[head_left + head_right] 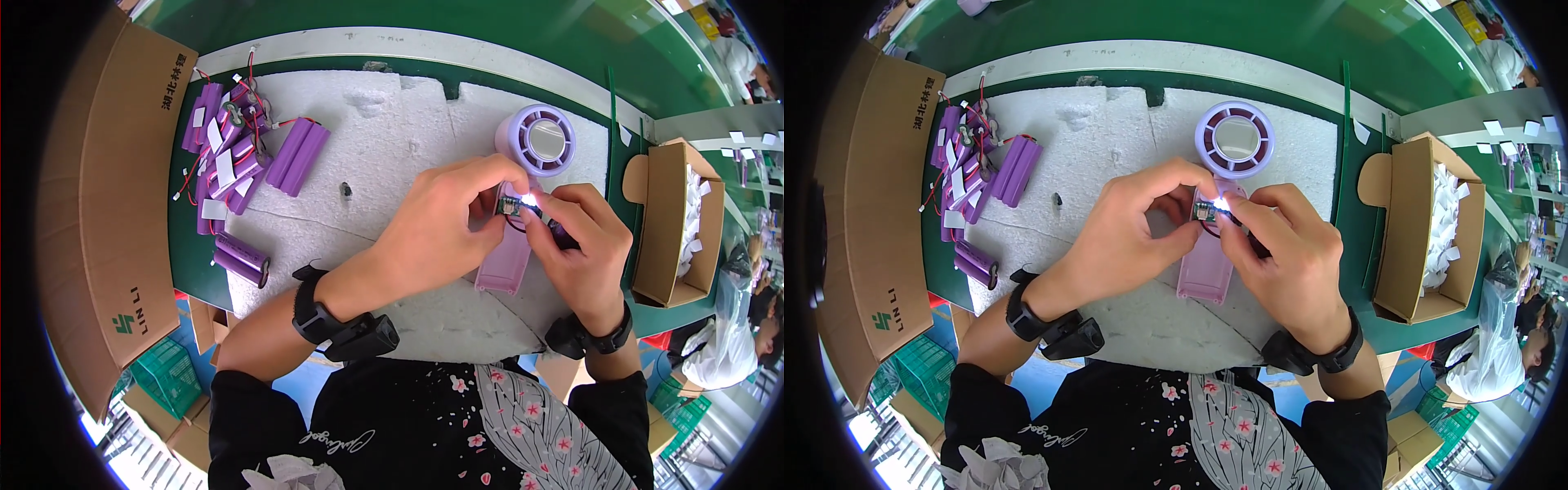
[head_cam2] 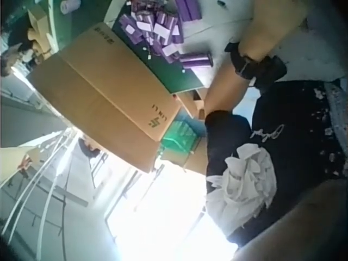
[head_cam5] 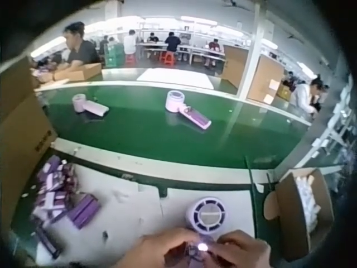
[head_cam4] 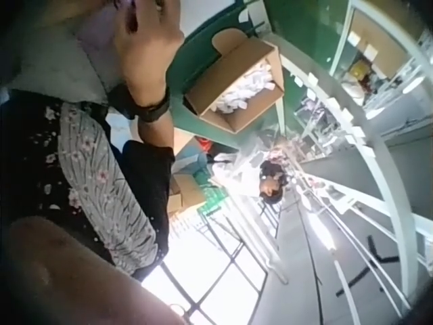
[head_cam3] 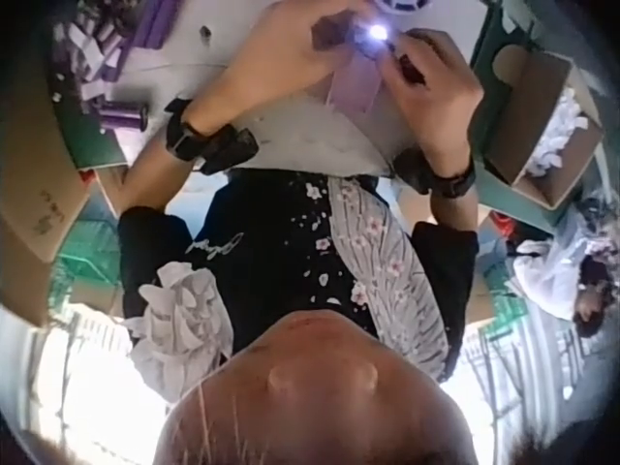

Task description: The person connects a battery pack to a circuit board inside a fan housing, fits the battery into the housing, and sets it aside. They then take another battery pack from a box, apply a piece of tape to it, and connect it to the circuit board of another fan housing.

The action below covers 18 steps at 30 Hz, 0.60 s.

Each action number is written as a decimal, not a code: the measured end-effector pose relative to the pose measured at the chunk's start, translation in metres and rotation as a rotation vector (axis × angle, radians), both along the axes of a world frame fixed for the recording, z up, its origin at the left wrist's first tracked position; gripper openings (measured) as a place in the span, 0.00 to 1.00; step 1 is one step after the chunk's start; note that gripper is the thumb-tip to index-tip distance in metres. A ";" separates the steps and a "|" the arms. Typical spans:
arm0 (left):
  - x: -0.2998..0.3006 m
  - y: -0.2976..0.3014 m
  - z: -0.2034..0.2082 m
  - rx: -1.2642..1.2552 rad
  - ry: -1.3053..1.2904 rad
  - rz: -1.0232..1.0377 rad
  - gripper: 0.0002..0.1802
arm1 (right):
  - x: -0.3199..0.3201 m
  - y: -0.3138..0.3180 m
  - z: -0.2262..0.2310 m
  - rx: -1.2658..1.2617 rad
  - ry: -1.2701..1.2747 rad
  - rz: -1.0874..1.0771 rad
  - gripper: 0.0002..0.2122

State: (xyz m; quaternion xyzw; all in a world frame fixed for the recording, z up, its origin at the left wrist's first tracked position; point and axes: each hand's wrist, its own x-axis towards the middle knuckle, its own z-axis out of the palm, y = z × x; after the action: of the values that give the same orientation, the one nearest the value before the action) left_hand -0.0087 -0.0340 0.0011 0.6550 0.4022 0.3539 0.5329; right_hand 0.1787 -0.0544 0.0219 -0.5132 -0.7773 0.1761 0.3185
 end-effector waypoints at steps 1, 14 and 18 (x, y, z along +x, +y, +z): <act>0.000 0.000 0.000 -0.002 -0.001 0.003 0.18 | 0.000 0.000 0.001 -0.005 -0.006 -0.004 0.11; -0.001 0.000 0.000 -0.036 -0.018 -0.049 0.19 | 0.001 0.002 0.003 0.058 -0.051 0.013 0.09; -0.001 0.000 0.000 -0.042 -0.012 -0.048 0.19 | 0.001 0.001 0.002 0.045 -0.057 0.002 0.09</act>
State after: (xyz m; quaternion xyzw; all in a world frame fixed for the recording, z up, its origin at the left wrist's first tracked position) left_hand -0.0098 -0.0342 0.0008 0.6511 0.3904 0.3364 0.5573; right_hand 0.1794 -0.0538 0.0242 -0.5098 -0.7904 0.1442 0.3075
